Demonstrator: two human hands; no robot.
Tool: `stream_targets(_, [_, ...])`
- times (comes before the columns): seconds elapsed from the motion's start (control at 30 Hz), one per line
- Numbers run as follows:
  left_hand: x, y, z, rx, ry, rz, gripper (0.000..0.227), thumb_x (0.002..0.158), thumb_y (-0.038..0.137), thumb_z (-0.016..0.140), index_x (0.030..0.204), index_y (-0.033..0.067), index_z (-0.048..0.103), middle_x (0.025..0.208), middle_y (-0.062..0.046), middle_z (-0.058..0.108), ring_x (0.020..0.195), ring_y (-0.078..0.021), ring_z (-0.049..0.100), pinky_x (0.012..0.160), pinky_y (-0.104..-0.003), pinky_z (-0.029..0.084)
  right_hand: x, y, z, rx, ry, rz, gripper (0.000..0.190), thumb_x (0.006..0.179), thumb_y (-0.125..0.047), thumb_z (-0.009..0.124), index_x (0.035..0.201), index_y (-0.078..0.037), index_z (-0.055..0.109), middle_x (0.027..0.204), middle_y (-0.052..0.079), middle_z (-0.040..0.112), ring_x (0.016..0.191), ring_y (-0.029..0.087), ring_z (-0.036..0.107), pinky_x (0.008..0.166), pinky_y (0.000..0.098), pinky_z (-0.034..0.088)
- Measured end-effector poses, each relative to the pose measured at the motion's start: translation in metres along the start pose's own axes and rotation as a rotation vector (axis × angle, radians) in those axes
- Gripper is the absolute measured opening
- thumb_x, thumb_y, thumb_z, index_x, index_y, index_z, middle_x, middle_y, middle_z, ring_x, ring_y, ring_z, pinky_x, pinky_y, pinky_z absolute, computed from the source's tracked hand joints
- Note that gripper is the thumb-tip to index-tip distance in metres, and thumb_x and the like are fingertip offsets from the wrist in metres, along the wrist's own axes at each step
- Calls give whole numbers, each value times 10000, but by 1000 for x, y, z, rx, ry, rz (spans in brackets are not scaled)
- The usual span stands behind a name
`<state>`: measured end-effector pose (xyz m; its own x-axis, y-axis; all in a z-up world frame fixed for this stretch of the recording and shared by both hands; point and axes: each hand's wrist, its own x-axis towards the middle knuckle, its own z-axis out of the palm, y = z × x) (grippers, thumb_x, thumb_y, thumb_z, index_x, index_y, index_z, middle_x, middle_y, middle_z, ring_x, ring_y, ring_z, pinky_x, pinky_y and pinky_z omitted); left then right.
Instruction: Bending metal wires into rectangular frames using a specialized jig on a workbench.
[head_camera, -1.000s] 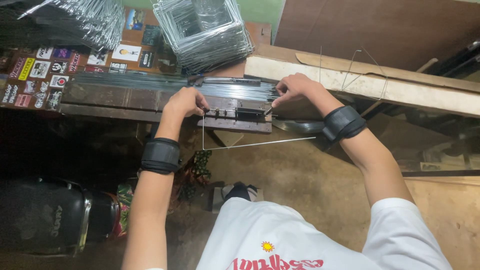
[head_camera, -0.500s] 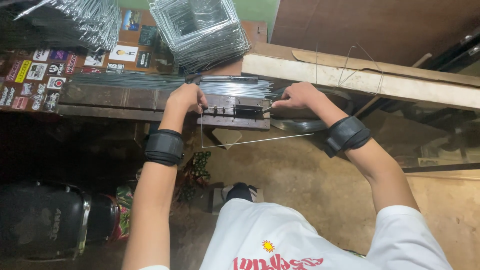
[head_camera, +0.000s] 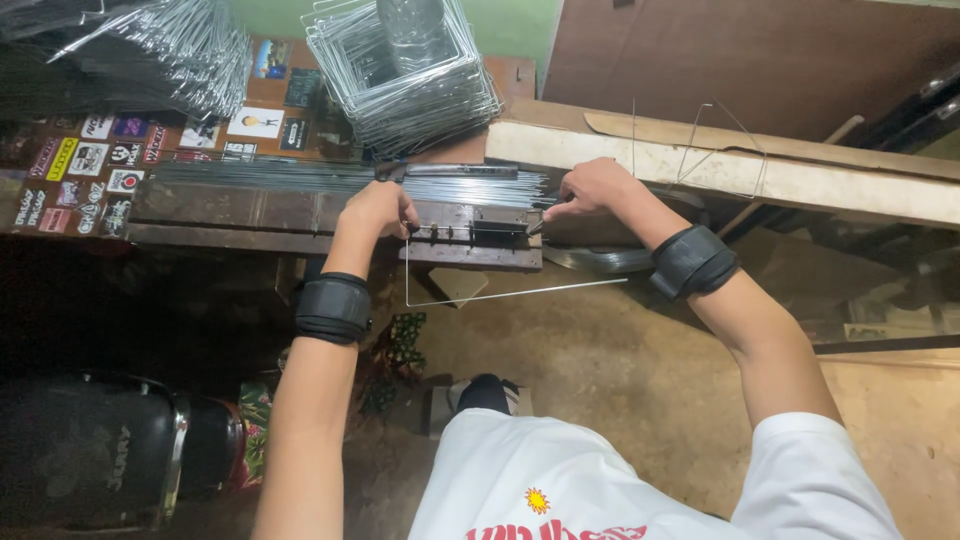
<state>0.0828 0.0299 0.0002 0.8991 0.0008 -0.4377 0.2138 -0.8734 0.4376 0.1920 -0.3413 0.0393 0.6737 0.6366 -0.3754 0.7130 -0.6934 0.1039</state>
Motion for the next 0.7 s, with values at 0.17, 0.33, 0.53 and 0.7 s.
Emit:
stream_targets(0.17, [3,2,-7,30,-41,44,332,693,40,894,982,190,830,943,-21,794,905,-183,742,825,-357,577,-2,1,7,9,-51,37,806,770,-893,510,987,-187,831,881,131,769,884,381,729,758,474,572])
stream_targets(0.33, [7,-5,-4,-15,-58,54,293,717,44,866,981,168,837,910,-47,815,869,-167,767,811,-340,592,-4,2,16,38,-44,51,851,766,-916,483,986,-169,825,874,137,773,880,374,732,754,470,572])
stream_targets(0.53, [3,-3,-6,-51,-52,69,301,695,30,892,971,131,830,894,-48,797,849,-174,744,799,-353,583,-11,-1,17,80,-62,60,862,786,-902,446,979,-150,822,894,125,769,918,367,725,775,466,568])
stream_targets(0.7, [3,-8,-4,-98,-42,107,306,686,7,877,964,127,829,870,-38,793,826,-170,740,798,-344,590,-17,-4,23,162,-122,117,876,820,-884,425,986,-119,818,950,162,769,964,371,717,823,468,566])
